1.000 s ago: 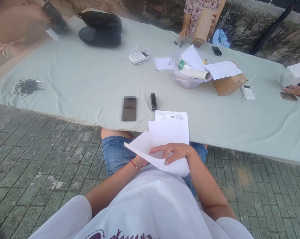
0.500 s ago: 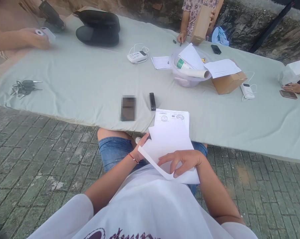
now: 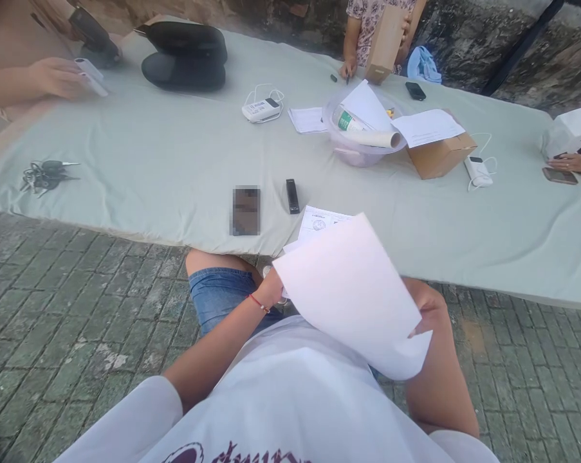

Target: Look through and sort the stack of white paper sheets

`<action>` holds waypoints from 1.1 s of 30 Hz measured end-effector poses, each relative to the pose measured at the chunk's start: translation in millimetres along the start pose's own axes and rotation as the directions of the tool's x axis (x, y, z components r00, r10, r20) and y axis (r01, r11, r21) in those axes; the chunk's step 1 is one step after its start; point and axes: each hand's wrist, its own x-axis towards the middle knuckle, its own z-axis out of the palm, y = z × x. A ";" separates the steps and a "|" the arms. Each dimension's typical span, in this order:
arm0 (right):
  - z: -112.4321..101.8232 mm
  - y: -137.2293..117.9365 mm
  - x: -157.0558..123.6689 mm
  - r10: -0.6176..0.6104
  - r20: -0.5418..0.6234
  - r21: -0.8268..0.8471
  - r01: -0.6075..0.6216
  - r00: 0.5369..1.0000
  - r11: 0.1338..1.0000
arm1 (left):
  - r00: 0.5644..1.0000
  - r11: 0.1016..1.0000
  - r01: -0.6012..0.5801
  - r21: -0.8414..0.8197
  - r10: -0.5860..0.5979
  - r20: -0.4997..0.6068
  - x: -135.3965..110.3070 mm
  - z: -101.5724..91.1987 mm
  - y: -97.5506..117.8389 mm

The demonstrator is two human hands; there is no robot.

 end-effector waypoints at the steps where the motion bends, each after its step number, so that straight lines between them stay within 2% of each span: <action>1: -9.6 2.3 -0.1 0.086 -0.079 0.052 -0.082 0.993 0.995 | 1.000 1.000 -0.006 0.009 0.006 -0.007 1.5 -0.1 -1.0; 2: -16.5 5.1 3.9 0.172 -0.147 0.090 -0.160 0.974 0.983 | 1.000 1.000 -0.010 0.020 0.010 -0.015 2.8 -0.1 -1.6; 3: -20.8 8.8 11.2 0.256 -0.152 0.106 -0.242 0.955 0.964 | 1.000 0.999 -0.014 0.035 0.015 -0.023 3.9 -0.1 -1.7; 6: -20.7 28.0 40.6 0.414 0.050 0.002 -0.415 0.909 0.910 | 0.996 0.994 -0.070 0.086 0.074 -0.042 6.3 0.3 0.7; 10: -12.4 67.4 59.2 0.499 -0.037 -0.033 -0.500 0.866 0.865 | 0.995 0.993 -0.083 0.083 0.087 -0.049 7.7 1.8 7.2; 14: -8.4 92.4 54.7 0.508 -0.130 -0.138 -0.523 0.852 0.841 | 0.996 0.996 -0.054 0.076 0.059 -0.066 7.2 3.8 13.5; 18: -6.0 93.7 51.9 0.546 -0.063 -0.245 -0.544 0.835 0.803 | 0.994 0.994 -0.039 0.106 0.050 -0.100 7.6 3.8 15.4; 24: -4.2 89.4 52.1 0.552 0.019 -0.206 -0.537 0.834 0.818 | 0.994 0.993 -0.049 0.111 0.060 -0.095 13.5 2.0 13.0; 33: -4.7 88.4 57.6 0.512 0.081 -0.252 -0.479 0.855 0.841 | 0.993 0.985 -0.084 0.150 0.095 -0.070 15.4 2.6 20.7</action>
